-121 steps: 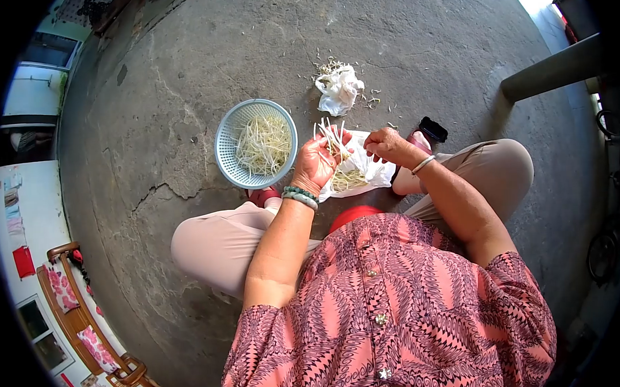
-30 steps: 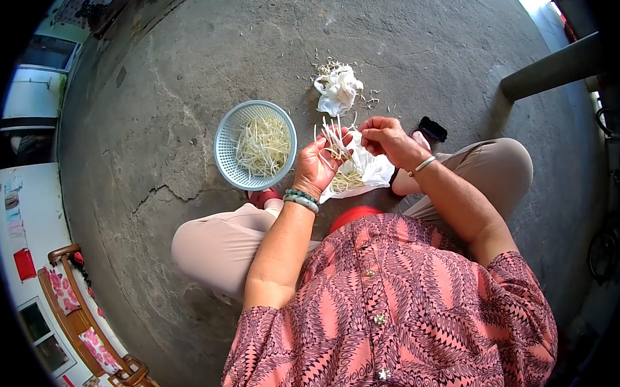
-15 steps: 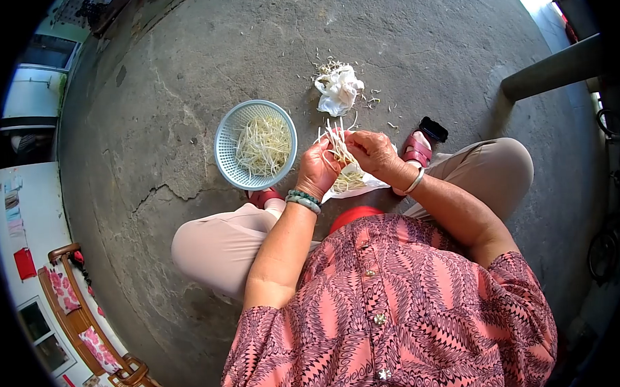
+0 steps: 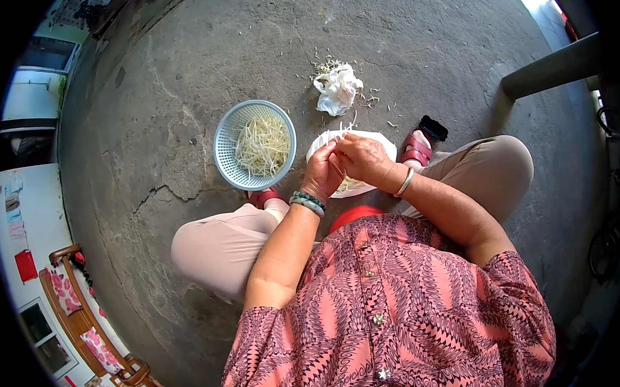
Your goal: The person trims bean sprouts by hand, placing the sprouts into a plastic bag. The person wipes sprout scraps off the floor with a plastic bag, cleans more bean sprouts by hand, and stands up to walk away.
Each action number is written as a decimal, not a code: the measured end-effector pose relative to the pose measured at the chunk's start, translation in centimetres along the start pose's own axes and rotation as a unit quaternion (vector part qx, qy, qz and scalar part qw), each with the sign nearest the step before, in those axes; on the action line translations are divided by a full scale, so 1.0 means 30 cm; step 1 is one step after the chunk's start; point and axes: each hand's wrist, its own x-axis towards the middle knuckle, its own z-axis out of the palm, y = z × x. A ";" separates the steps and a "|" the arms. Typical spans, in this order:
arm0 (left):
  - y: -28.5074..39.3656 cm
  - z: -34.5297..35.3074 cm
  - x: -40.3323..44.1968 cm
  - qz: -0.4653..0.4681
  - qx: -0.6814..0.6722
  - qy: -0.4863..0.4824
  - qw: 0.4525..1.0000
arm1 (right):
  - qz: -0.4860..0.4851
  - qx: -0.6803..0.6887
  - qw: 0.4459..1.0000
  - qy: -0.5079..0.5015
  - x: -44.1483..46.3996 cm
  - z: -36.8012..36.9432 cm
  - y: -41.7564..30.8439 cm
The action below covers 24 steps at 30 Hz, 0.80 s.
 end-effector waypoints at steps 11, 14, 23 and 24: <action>0.023 0.066 -0.042 -0.005 0.104 0.010 0.995 | 0.135 0.320 0.938 0.007 0.044 -0.065 0.082; 0.024 0.055 -0.037 -0.014 0.116 0.012 0.993 | 0.126 0.244 0.961 0.027 0.040 -0.064 0.076; 0.014 0.028 -0.028 -0.013 0.135 0.026 0.990 | -0.074 -0.194 0.977 -0.037 0.028 -0.075 0.080; 0.014 0.033 -0.029 -0.010 0.122 0.040 0.992 | -0.022 -0.204 0.978 -0.029 0.041 -0.090 0.092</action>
